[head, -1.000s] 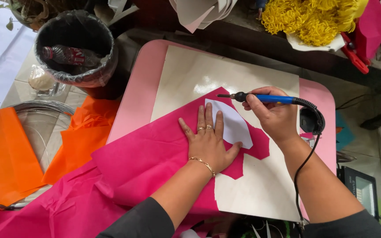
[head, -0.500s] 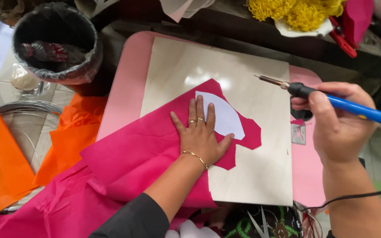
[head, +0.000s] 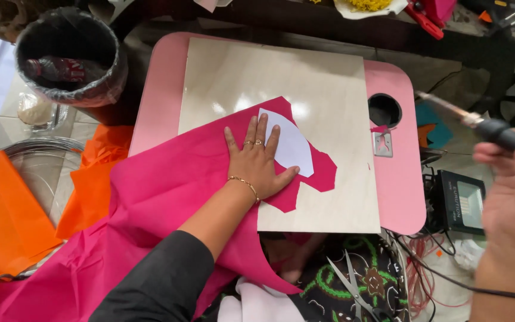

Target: Cutting leaf-shaped patterns out of pink fabric using scissors and a heat tool.

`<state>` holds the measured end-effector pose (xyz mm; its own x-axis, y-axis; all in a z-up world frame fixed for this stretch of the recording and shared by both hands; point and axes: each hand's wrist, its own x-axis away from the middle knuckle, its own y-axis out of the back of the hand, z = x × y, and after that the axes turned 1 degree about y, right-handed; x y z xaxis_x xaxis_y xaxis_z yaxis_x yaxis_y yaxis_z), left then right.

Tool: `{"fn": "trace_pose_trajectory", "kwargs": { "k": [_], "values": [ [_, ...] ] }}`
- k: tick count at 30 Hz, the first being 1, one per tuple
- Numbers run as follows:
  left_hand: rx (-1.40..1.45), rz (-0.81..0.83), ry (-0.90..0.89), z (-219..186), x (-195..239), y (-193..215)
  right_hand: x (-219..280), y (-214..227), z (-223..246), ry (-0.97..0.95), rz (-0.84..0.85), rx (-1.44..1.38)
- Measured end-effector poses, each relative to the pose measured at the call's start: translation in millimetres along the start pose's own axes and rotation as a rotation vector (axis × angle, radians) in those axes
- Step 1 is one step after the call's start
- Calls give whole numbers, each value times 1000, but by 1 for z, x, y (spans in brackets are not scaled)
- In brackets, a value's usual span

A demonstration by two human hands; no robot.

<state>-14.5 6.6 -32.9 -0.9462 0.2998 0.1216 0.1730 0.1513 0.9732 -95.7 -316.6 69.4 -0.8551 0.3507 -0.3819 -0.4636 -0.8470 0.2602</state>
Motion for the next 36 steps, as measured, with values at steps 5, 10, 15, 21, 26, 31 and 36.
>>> {"fn": "trace_pose_trajectory", "kwargs": {
  "k": [5,10,15,21,26,31,36],
  "values": [
    [2,-19,14,0,0,-3,-10,11,-8,84,110,121],
    [26,-62,3,1,0,-8,2,-88,49,72,70,-230],
    [21,-78,2,1,1,-9,-12,-132,14,-34,169,-274],
    [93,140,16,-2,7,26,-25,-166,-19,32,293,-217],
    [115,150,2,-1,6,25,-34,-189,-28,63,338,-162],
    [153,155,-22,0,5,24,-47,-206,-26,54,403,-165],
    [161,190,-23,1,5,28,-59,-217,-12,57,480,-89]
  ]
}}
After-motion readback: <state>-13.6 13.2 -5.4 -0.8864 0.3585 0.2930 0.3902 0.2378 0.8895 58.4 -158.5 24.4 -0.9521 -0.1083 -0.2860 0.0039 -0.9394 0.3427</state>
